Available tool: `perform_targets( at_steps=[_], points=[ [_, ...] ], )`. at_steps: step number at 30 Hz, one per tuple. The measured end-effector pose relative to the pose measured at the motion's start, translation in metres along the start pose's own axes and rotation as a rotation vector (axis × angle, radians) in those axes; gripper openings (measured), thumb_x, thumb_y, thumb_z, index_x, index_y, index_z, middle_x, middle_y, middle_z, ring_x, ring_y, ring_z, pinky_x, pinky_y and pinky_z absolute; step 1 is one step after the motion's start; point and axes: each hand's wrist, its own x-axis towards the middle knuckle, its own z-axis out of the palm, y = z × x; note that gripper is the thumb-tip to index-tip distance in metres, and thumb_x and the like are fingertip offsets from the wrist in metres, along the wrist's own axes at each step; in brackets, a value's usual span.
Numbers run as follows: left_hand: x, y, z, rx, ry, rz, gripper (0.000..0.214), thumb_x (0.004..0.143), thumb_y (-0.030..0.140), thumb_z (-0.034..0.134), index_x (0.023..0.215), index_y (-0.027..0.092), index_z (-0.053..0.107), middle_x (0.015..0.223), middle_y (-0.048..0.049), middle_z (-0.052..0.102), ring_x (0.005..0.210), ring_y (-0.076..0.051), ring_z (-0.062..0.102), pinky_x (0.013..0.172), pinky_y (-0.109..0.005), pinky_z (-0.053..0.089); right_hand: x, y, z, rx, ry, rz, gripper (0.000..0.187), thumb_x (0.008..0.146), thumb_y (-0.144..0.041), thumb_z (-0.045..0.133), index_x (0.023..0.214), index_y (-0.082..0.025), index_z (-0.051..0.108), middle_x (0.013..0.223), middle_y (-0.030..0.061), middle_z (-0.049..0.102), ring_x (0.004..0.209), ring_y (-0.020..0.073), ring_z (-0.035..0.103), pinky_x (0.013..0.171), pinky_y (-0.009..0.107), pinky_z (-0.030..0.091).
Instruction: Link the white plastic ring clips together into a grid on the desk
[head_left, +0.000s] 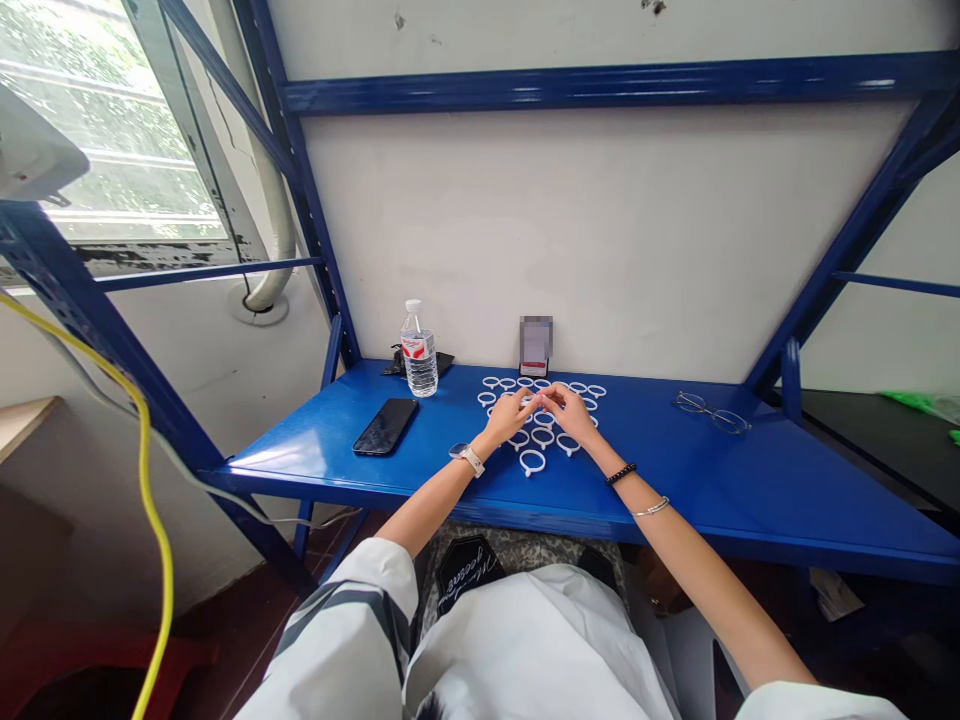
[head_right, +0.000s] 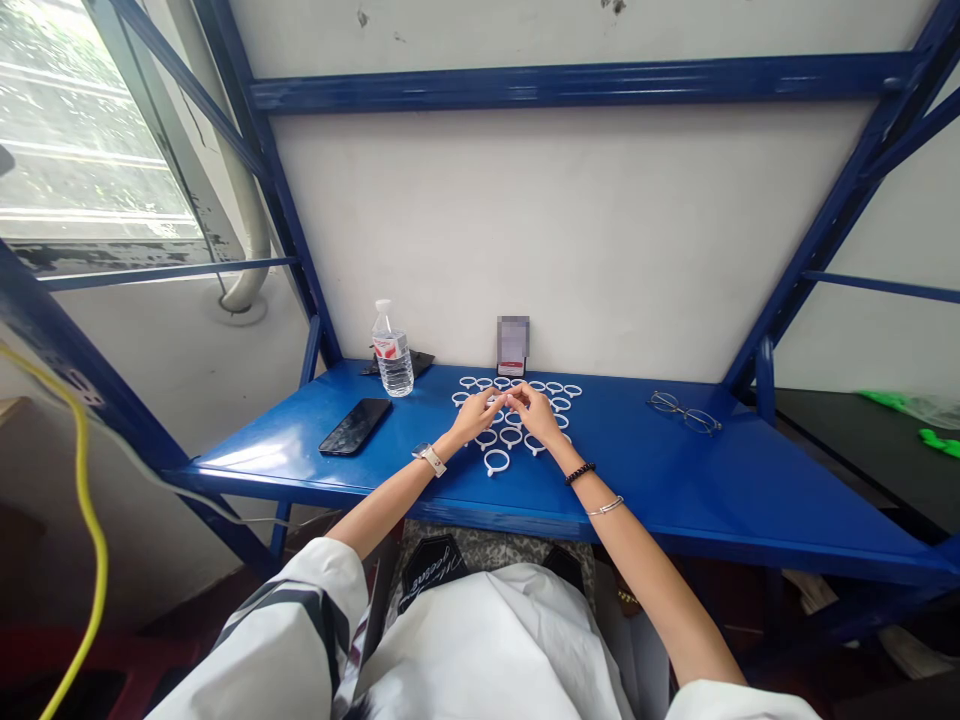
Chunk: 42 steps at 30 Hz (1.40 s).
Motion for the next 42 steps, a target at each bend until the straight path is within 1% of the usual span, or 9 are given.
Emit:
perform_targets(
  at_steps=[6,10,13,18,27,31,35,39,42],
  points=[
    [0.0005,-0.0006,0.0008,-0.014,0.005,-0.006,0.056,0.094,0.058,0.031,0.102,0.013,0.064,0.051,0.0003,0.055,0.05,-0.014,0.054,0.055,-0.022,0.036,0.0003,-0.0003,0.0003,0.031,0.005,0.008,0.032,0.083,-0.053,0.059,0.087,-0.021,0.061,0.075,0.0051,0.065,0.071,0.0225,0.064,0.067,0.038,0.057],
    [0.0009,-0.0012,0.0013,-0.045,0.013,0.002,0.057,0.094,0.059,0.03,0.099,0.013,0.064,0.052,0.0,0.056,0.052,-0.014,0.055,0.057,-0.022,0.038,-0.0001,-0.004,0.0,0.026,0.0,-0.006,0.03,0.085,-0.05,0.057,0.093,-0.021,0.063,0.083,0.0064,0.067,0.074,0.0226,0.064,0.068,0.037,0.057],
    [0.0006,-0.0007,0.0008,-0.073,0.018,0.007,0.057,0.094,0.059,0.03,0.1,0.013,0.063,0.051,0.0004,0.055,0.052,-0.014,0.056,0.057,-0.022,0.038,-0.0004,-0.0052,-0.0001,0.006,-0.009,-0.017,0.029,0.086,-0.048,0.057,0.097,-0.021,0.063,0.088,0.0071,0.067,0.073,0.0218,0.064,0.069,0.037,0.057],
    [-0.0003,0.0005,0.0002,-0.096,0.007,-0.004,0.057,0.093,0.06,0.03,0.1,0.014,0.063,0.048,0.0016,0.053,0.048,-0.014,0.054,0.056,-0.023,0.038,-0.0006,-0.0032,0.0001,-0.026,-0.007,-0.015,0.026,0.088,-0.046,0.053,0.096,-0.022,0.062,0.081,0.0049,0.066,0.07,0.0208,0.063,0.07,0.037,0.056],
    [0.0,-0.0004,0.0002,-0.092,0.006,-0.005,0.055,0.093,0.06,0.031,0.096,0.014,0.062,0.048,0.0014,0.054,0.049,-0.014,0.055,0.056,-0.023,0.039,-0.0003,0.0017,-0.0005,-0.052,-0.025,-0.029,0.028,0.089,-0.049,0.05,0.095,-0.023,0.059,0.075,0.0025,0.063,0.069,0.0202,0.062,0.068,0.036,0.054],
    [-0.0003,0.0005,-0.0005,-0.113,-0.003,-0.013,0.056,0.093,0.061,0.031,0.097,0.014,0.062,0.047,0.0019,0.053,0.047,-0.014,0.054,0.056,-0.023,0.04,-0.0008,-0.0009,-0.0013,-0.07,-0.038,-0.05,0.027,0.09,-0.048,0.049,0.095,-0.023,0.057,0.072,0.0015,0.062,0.067,0.0198,0.061,0.067,0.035,0.053],
    [-0.0004,0.0003,-0.0001,-0.135,-0.012,-0.009,0.055,0.093,0.061,0.031,0.093,0.015,0.061,0.046,0.002,0.052,0.045,-0.014,0.053,0.056,-0.024,0.041,-0.0011,-0.0049,-0.0022,-0.101,-0.043,-0.057,0.028,0.091,-0.049,0.047,0.094,-0.023,0.057,0.07,0.001,0.06,0.065,0.0199,0.061,0.067,0.034,0.051],
    [-0.0001,-0.0006,0.0014,-0.187,-0.045,-0.019,0.054,0.093,0.061,0.03,0.09,0.015,0.059,0.045,0.0026,0.052,0.043,-0.013,0.052,0.056,-0.024,0.042,-0.0013,-0.0069,-0.0024,-0.12,-0.035,-0.062,0.03,0.092,-0.05,0.046,0.091,-0.022,0.057,0.07,0.0014,0.06,0.065,0.0201,0.061,0.066,0.034,0.051],
    [0.0,-0.0012,0.0019,-0.215,-0.048,-0.022,0.053,0.092,0.061,0.031,0.091,0.016,0.058,0.045,0.0032,0.051,0.041,-0.013,0.051,0.056,-0.024,0.042,-0.0017,-0.0078,-0.0018,-0.122,-0.032,-0.051,0.03,0.092,-0.051,0.046,0.092,-0.022,0.057,0.071,0.0021,0.061,0.065,0.0205,0.061,0.066,0.035,0.051]
  ],
)
